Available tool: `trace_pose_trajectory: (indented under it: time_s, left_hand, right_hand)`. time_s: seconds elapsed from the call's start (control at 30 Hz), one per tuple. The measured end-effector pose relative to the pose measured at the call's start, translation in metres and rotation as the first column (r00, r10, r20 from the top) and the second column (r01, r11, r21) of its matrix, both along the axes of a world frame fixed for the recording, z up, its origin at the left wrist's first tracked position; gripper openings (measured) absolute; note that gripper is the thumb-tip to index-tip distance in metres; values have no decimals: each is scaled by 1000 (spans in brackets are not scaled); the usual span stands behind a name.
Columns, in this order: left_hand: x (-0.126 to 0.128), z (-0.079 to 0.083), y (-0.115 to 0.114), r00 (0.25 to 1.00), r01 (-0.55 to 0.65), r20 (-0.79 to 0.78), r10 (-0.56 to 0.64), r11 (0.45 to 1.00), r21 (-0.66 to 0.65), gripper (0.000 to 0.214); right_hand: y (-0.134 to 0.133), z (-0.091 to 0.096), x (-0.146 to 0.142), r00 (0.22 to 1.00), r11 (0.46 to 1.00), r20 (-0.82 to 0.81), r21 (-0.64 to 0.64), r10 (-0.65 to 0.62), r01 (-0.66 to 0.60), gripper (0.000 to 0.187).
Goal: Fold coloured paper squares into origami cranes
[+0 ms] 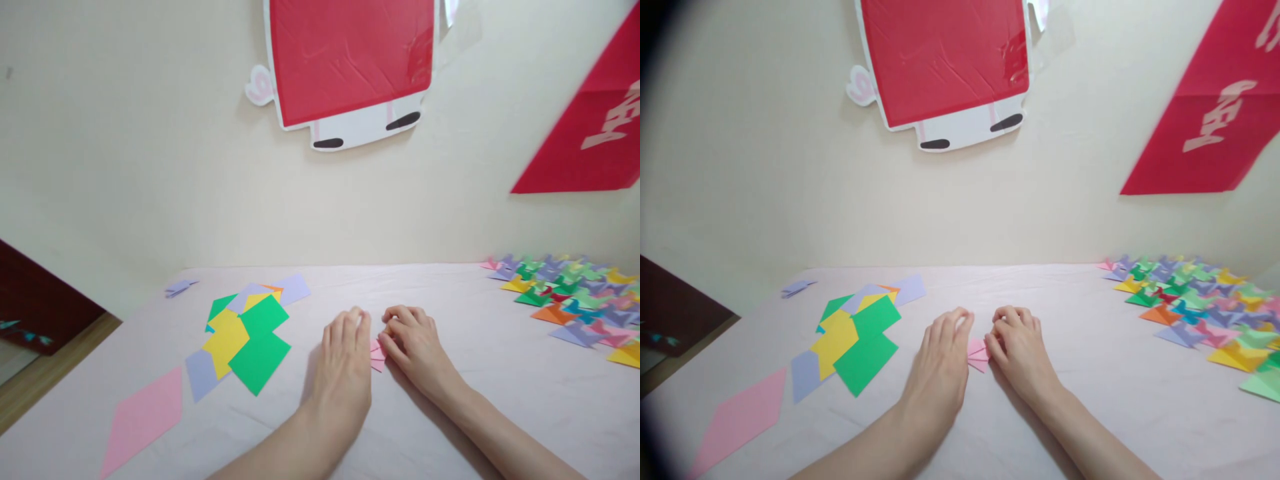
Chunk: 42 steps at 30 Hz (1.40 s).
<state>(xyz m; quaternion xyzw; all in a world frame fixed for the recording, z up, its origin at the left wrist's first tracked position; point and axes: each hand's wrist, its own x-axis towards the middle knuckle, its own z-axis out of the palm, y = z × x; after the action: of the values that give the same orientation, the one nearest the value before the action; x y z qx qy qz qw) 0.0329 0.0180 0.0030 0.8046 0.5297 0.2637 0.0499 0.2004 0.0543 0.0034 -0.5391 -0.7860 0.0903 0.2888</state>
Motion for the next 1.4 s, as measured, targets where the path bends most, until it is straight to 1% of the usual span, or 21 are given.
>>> trace_pose_trajectory:
  time_s: [0.03, 0.07, 0.1, 0.13, 0.2, 0.27, 0.3, 0.43, 0.5, 0.67, 0.77, 0.87, 0.97, 1.1, 1.17, 1.23, 1.27, 1.33, 1.4]
  left_hand:
    - [1, -6, -6, 989, 58, -143, -46, 995, 81, 56]
    - [3, -13, -13, 966, 98, -251, -60, 985, 141, 56]
    - [5, -19, -18, 938, 138, -339, -71, 974, 177, 56]
    - [8, -23, -22, 912, 150, -406, -61, 970, 190, 55]
    - [11, -28, -27, 867, 160, -496, -44, 968, 194, 55]
    - [14, -26, -27, 836, 157, -548, -30, 970, 185, 55]
    - [15, -24, -26, 824, 159, -566, -29, 971, 181, 55]
    - [15, -19, -21, 800, 170, -599, -20, 966, 196, 54]
    - [14, -19, -20, 790, 179, -613, -10, 960, 216, 54]
    - [11, -24, -21, 781, 228, -624, -22, 941, 252, 50]
    - [9, -24, -24, 767, 198, -642, 8, 948, 249, 49]
    - [6, -21, -27, 723, 157, -690, 49, 960, 233, 46]
    - [4, -21, -28, 694, 151, -717, 63, 961, 231, 46]
    - [1, -24, -26, 688, 154, -723, 67, 960, 235, 45]
    - [1, -22, -26, 715, 130, -696, 69, 965, 229, 43]
    - [3, -14, -26, 753, 82, -655, 65, 978, 191, 40]
    - [4, -9, -25, 766, 55, -640, 61, 986, 159, 37]
    - [6, 3, -24, 776, 16, -629, 39, 997, 81, 32]
    - [7, 14, -22, 793, -15, -609, 22, 1000, 17, 27]
  right_hand:
    - [-1, -1, -1, 998, 999, 53, 32, -18, 16, 23]
    - [-2, -2, -2, 995, 998, 93, 58, -31, 25, 22]
    - [-2, -3, -3, 992, 996, 123, 78, -41, 32, 21]
    - [-3, -4, -3, 988, 995, 145, 92, -53, 40, 19]
    - [-4, -6, -4, 982, 993, 170, 104, -80, 63, 16]
    - [-4, -9, -3, 977, 990, 187, 113, -102, 82, 12]
    - [-4, -11, -2, 973, 988, 199, 124, -115, 92, 13]
    - [-3, -18, 1, 945, 976, 276, 175, -174, 129, 38]
    - [-3, -20, 4, 931, 974, 312, 178, -188, 138, 44]
    - [-3, -24, 12, 919, 977, 345, 154, -190, 144, 46]
    - [-2, -25, 13, 925, 981, 338, 139, -173, 133, 47]
    - [-2, -24, 12, 929, 982, 329, 132, -172, 135, 47]
    - [-3, -24, 12, 934, 984, 318, 116, -164, 133, 47]
    - [-1, -26, 13, 956, 985, 251, 113, -155, 130, 48]
    - [0, -27, 16, 973, 986, 174, 106, -149, 132, 52]
    - [0, -25, 18, 992, 990, 49, 91, -116, 111, 58]
    - [0, -24, 19, 997, 994, -26, 81, -75, 77, 60]
    - [-2, -18, 21, 988, 996, -144, 71, 58, -48, 59]
    - [-5, -10, 20, 961, 978, -185, 68, 205, -196, 51]
